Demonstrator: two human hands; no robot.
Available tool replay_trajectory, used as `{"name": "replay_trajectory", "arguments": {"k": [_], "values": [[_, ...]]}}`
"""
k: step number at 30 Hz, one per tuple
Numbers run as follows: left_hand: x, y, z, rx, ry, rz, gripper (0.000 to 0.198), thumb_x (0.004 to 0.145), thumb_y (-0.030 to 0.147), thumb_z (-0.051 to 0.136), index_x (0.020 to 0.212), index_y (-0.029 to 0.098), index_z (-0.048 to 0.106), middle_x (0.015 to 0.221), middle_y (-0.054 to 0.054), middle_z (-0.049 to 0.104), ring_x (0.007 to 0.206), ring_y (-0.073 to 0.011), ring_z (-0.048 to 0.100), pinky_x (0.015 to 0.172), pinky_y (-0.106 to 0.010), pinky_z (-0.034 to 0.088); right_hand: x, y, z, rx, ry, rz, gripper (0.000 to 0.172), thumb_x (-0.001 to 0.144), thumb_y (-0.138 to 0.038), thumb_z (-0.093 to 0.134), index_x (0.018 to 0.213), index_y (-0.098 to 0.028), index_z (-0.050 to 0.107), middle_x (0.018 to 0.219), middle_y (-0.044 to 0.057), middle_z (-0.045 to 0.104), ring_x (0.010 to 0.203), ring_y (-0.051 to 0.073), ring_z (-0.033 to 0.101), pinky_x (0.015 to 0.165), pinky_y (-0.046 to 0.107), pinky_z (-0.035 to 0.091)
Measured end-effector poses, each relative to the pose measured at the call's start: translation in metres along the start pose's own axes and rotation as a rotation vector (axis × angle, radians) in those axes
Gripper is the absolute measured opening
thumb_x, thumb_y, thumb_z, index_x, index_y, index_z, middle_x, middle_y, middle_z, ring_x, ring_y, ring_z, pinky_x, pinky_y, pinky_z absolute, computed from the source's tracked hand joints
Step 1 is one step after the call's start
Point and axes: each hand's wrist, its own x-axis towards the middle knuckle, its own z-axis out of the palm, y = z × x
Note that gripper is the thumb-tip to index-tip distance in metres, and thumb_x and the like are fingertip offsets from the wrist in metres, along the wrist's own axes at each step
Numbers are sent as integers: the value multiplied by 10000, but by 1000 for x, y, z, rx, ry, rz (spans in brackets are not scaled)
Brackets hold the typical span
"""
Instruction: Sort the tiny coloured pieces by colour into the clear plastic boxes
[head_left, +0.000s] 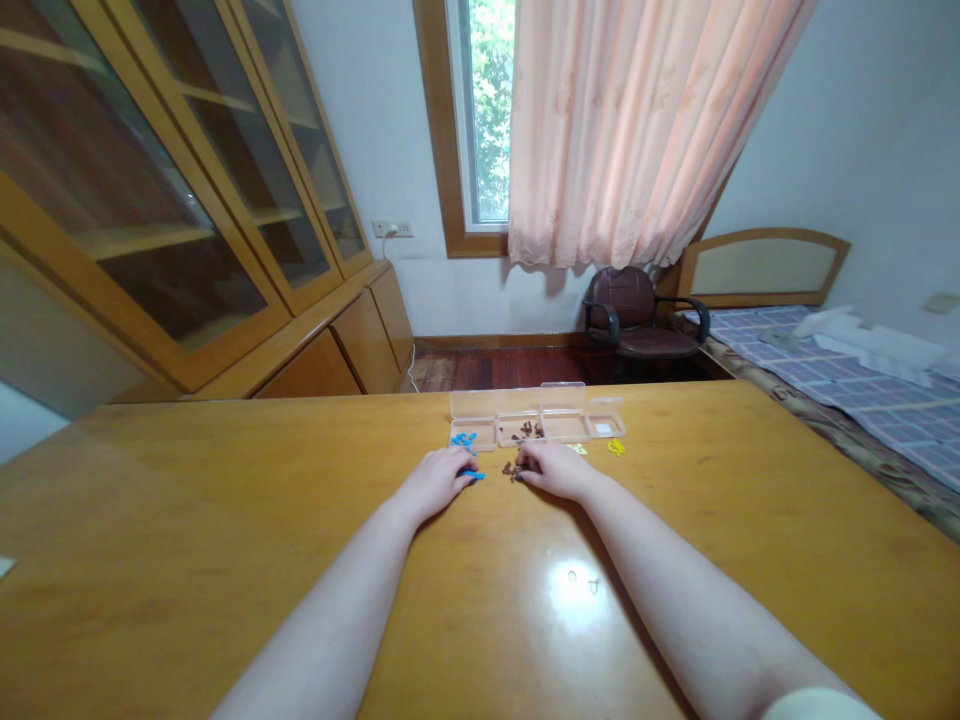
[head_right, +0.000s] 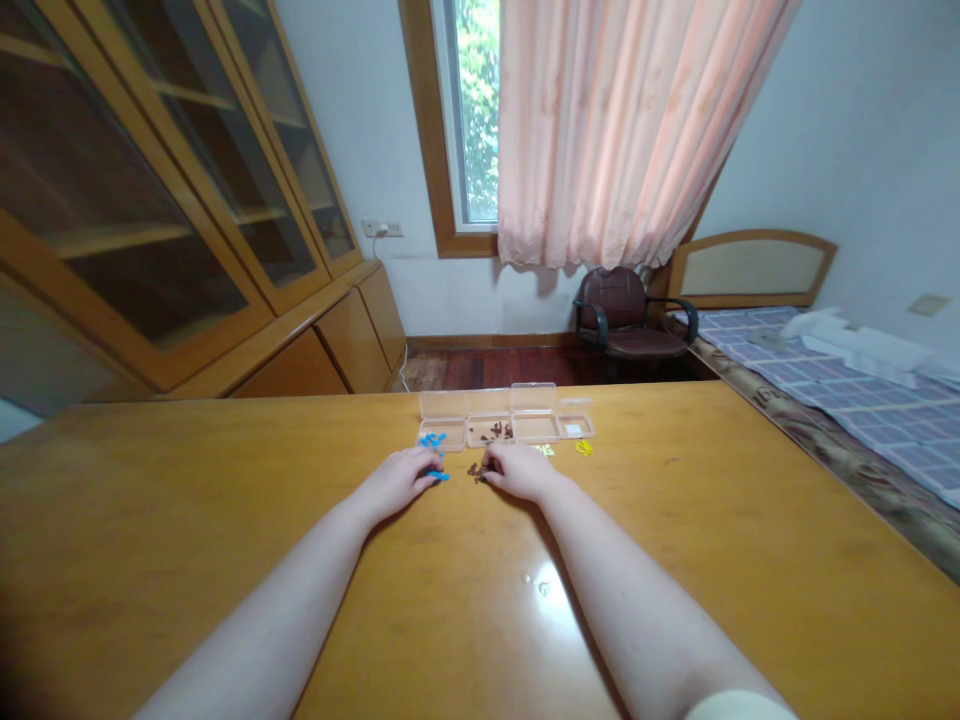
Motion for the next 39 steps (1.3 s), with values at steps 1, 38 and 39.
{"name": "replay_trajectory", "arguments": {"k": [1, 38, 39], "values": [[0, 1, 0, 3, 0, 2, 125, 812, 256, 566, 917, 228, 627, 985, -28, 634, 911, -170, 576, 833, -291, 435, 0, 0, 1, -4, 7, -2, 164, 812, -325, 575, 937, -224, 605, 833, 8, 654, 725, 134, 567, 602, 218, 332], [6, 13, 4, 211, 143, -40, 160, 877, 266, 471, 899, 185, 607, 938, -63, 633, 873, -189, 582, 797, -313, 426, -2, -18, 0, -285, 17, 11, 256, 889, -326, 405, 915, -194, 622, 900, 85, 688, 805, 199, 630, 668, 258, 395], [7, 13, 3, 211, 162, -41, 163, 880, 268, 468, 903, 185, 607, 937, -62, 635, 873, -190, 583, 794, -314, 427, -2, -19, 0, -286, 15, 14, 258, 889, -326, 404, 914, -190, 622, 903, 87, 687, 809, 200, 629, 673, 258, 396]]}}
